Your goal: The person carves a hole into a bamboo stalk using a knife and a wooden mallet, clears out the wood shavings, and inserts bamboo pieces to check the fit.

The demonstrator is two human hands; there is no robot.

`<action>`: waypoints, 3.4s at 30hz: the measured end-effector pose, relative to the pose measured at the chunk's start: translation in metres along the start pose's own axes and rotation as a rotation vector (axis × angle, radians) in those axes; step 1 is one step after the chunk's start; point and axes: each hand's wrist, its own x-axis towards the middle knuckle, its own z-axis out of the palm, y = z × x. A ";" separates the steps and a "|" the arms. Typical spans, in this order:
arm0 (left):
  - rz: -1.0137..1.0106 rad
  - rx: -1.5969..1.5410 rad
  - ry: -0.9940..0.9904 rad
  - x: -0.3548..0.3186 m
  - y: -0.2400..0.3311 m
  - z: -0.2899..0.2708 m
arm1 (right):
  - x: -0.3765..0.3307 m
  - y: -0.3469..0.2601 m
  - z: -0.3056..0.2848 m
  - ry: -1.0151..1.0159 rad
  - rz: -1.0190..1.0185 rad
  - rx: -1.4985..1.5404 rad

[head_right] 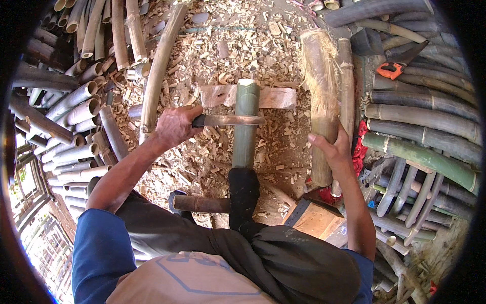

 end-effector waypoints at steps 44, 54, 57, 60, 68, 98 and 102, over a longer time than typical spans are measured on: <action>-0.136 0.142 -0.145 0.019 -0.011 0.026 | 0.070 -0.033 0.014 -0.471 -1.331 -1.228; -0.141 0.149 -0.200 0.019 -0.001 0.009 | 0.095 -0.033 0.012 -0.298 -1.158 -1.346; -0.191 0.134 -0.237 0.009 -0.005 0.012 | 0.057 -0.041 0.039 -0.603 -1.090 -1.248; -0.146 0.130 -0.233 0.013 -0.001 0.010 | 0.077 -0.033 0.027 -0.585 -1.491 -1.019; -0.156 0.155 -0.148 0.019 -0.013 0.019 | 0.079 -0.034 0.029 -0.532 -1.497 -1.110; 0.130 -0.112 -0.093 0.095 -0.066 -0.016 | 0.028 -0.077 0.033 -0.037 -0.433 -0.146; 0.058 -0.061 -0.227 0.100 -0.059 -0.022 | 0.029 -0.053 0.049 0.016 -0.459 -0.158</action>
